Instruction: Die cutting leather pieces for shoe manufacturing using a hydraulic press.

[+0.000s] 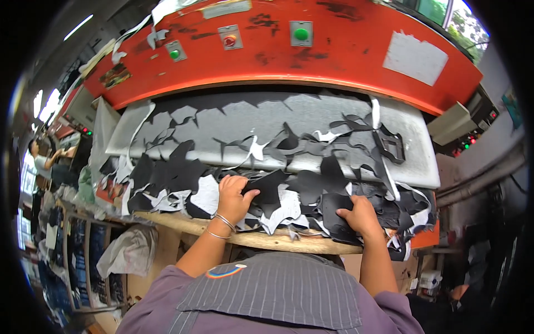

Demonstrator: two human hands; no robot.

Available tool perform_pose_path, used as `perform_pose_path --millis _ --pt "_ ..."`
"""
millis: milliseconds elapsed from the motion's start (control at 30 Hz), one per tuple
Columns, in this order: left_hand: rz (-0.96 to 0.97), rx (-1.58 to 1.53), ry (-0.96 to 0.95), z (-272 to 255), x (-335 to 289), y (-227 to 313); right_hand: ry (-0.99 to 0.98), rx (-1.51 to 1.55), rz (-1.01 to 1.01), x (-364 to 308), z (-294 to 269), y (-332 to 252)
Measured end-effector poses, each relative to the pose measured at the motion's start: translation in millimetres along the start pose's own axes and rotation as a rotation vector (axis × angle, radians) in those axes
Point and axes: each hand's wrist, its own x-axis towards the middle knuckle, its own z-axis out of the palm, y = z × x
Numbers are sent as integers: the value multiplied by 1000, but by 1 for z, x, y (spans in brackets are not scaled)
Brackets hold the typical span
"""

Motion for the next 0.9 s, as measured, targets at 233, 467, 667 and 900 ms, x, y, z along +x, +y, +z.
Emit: perform_pose_path --millis 233,467,667,900 --pt "-764 -856 -40 -96 37 -88 225 280 -164 6 -12 6" --pt "-720 -228 -194 -96 1 -224 47 1178 -132 12 -42 -64" --pt "-750 -103 -179 -117 12 -215 -355 515 -208 59 88 -142" --pt "-830 -565 -45 -103 -7 -174 -41 128 -204 30 90 -113"
